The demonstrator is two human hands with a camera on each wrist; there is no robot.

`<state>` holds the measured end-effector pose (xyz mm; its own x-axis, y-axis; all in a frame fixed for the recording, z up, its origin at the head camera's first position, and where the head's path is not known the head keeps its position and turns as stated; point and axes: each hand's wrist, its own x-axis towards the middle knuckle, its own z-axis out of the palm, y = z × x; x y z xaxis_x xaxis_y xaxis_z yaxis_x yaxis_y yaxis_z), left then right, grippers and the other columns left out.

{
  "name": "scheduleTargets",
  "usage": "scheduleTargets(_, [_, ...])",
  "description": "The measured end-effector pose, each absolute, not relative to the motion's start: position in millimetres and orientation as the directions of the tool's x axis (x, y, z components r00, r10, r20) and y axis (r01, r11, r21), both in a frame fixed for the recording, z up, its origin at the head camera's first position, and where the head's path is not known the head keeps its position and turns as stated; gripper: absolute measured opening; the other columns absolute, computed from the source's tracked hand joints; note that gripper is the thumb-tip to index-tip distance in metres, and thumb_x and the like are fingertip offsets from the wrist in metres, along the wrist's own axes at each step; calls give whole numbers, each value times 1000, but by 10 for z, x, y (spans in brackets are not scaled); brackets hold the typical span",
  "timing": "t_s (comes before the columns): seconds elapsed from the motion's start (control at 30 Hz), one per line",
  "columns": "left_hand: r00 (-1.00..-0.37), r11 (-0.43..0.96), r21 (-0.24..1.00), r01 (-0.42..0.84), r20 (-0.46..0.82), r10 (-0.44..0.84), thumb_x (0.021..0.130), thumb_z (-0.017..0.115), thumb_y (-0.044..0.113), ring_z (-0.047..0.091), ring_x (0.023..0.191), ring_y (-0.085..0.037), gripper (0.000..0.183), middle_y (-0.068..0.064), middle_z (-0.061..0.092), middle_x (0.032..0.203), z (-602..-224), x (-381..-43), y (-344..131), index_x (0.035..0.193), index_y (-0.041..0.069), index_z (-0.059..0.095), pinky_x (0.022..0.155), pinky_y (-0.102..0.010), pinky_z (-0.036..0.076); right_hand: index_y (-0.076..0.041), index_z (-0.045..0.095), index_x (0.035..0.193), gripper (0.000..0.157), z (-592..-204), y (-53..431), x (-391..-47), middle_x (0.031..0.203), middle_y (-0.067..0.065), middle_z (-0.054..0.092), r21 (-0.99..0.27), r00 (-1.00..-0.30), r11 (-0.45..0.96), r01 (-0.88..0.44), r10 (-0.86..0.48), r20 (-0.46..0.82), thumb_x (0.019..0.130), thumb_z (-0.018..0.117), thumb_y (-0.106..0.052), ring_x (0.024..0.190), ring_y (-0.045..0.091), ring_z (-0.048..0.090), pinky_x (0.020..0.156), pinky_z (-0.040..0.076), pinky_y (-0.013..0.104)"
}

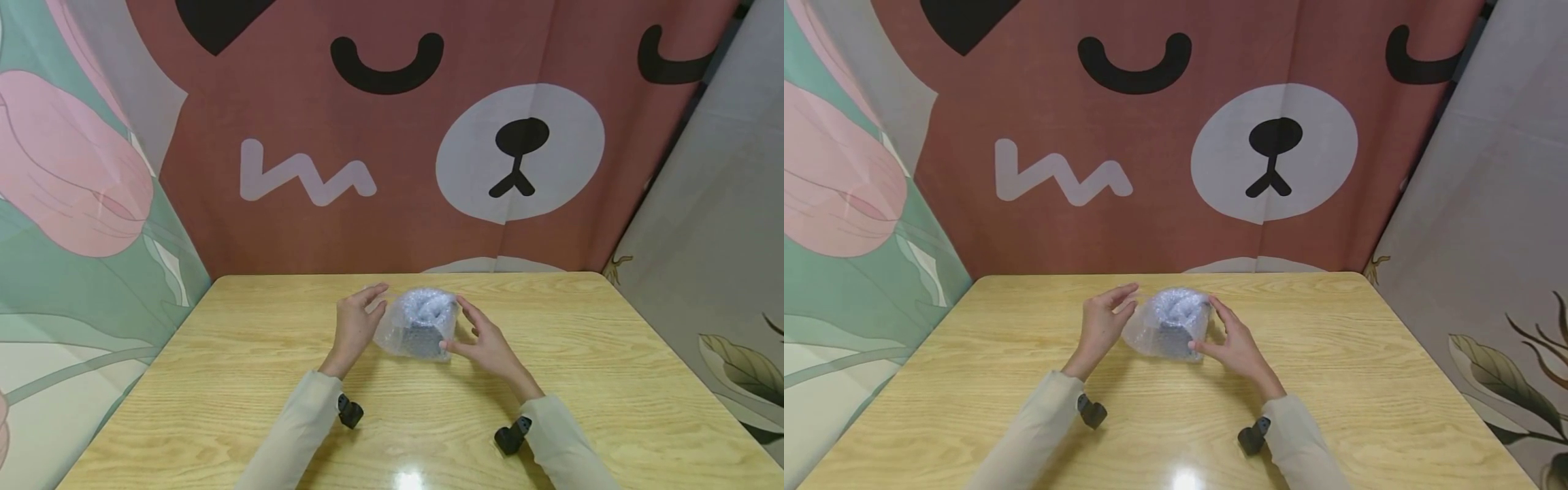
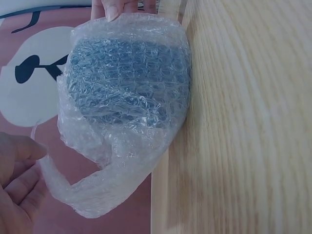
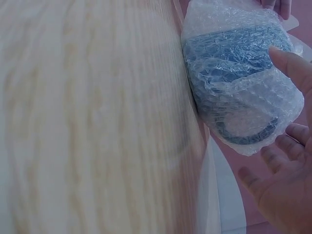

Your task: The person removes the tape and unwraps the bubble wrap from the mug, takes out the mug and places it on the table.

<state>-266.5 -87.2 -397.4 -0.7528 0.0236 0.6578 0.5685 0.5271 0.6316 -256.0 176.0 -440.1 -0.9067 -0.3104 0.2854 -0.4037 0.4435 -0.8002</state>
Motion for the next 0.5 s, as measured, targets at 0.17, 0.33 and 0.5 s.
scheduleTargets(0.17, [-741,520,634,572,671,-3,83,72,-8,68,96,-30,24,-14,70,107,-3992,-2678,-893,105,-1,73,80,-34,55,-12,23,155,90,-4364,1738,-2532,156,17,25,-796,-907,450,-404,-310,285,85,77,-27,140,39,26,104,30,62])
scheduleTargets(0.33, [-725,504,630,591,688,-10,84,70,-8,69,92,-28,21,-14,71,103,-4009,-2694,-908,104,-3,73,77,-29,55,-1,23,153,87,-4140,1672,-2377,153,26,25,-808,-907,434,-398,-317,277,86,76,-15,137,45,27,102,32,64])
scheduleTargets(0.5, [-721,504,632,589,692,-26,85,69,-7,70,90,-27,18,-14,72,100,-4018,-2700,-924,102,-2,74,76,-26,55,3,23,151,84,-4045,1659,-2313,152,28,26,-803,-904,438,-404,-325,277,86,75,-12,135,47,29,98,37,63])
